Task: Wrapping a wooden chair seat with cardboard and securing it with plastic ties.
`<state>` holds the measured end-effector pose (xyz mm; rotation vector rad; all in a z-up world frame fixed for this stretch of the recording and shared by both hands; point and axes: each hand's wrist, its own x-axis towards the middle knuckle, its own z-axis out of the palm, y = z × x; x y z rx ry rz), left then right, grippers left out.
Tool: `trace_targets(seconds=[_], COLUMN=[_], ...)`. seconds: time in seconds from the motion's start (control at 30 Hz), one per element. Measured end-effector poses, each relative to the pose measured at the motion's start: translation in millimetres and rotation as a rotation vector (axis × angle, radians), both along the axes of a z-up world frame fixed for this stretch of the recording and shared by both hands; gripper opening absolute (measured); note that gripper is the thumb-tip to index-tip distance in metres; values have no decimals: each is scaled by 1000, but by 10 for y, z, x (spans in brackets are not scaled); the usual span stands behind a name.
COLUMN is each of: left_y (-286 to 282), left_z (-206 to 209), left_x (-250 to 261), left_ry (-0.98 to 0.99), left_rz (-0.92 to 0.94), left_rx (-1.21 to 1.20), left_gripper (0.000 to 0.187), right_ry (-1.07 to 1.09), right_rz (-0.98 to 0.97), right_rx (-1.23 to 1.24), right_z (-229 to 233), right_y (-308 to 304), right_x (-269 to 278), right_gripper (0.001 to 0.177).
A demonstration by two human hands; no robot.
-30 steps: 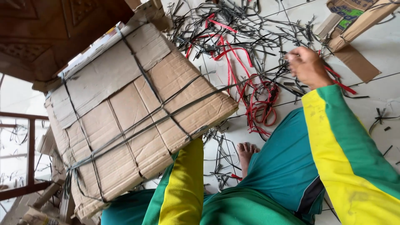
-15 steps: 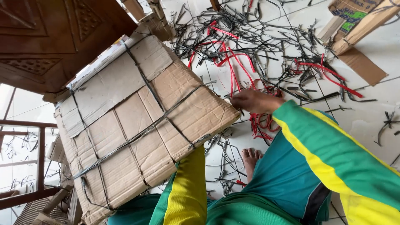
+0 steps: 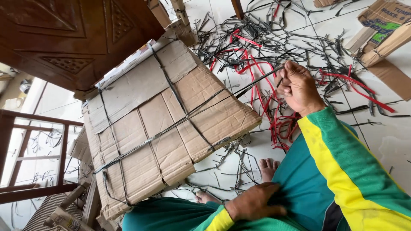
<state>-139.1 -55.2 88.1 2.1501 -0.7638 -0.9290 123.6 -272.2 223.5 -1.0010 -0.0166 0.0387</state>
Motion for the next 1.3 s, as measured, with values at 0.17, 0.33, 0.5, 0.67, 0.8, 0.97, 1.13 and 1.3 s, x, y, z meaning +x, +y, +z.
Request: trace_targets(seconds=[0.17, 0.33, 0.5, 0.67, 0.8, 0.97, 1.13, 1.3], left_y=[189, 367, 306, 280, 285, 261, 294, 332], left_z=[2041, 2163, 2062, 2001, 1978, 1889, 1915, 1814], left_x=[1092, 2156, 2514, 2650, 2775, 2749, 2710, 2748], left_ry=[-548, -1117, -780, -512, -347, -336, -271, -283], left_rz=[427, 621, 362, 394, 354, 455, 586, 614], left_rx=[-381, -102, -320, -316, -267, -265, -344, -475], left_gripper=[20, 46, 37, 38, 41, 37, 38, 37], right_ry=[-90, -183, -173, -160, -151, -147, -314, -64], right_rz=[86, 26, 12, 16, -11, -117, -503, -24], right_rx=[162, 86, 109, 101, 28, -234, -991, -897], right_z=[119, 238, 337, 332, 366, 463, 813, 720], right_y=[65, 185, 285, 295, 325, 363, 347, 537], right_x=[-49, 10, 22, 93, 124, 46, -123, -229], right_gripper=[24, 32, 31, 32, 29, 27, 34, 26])
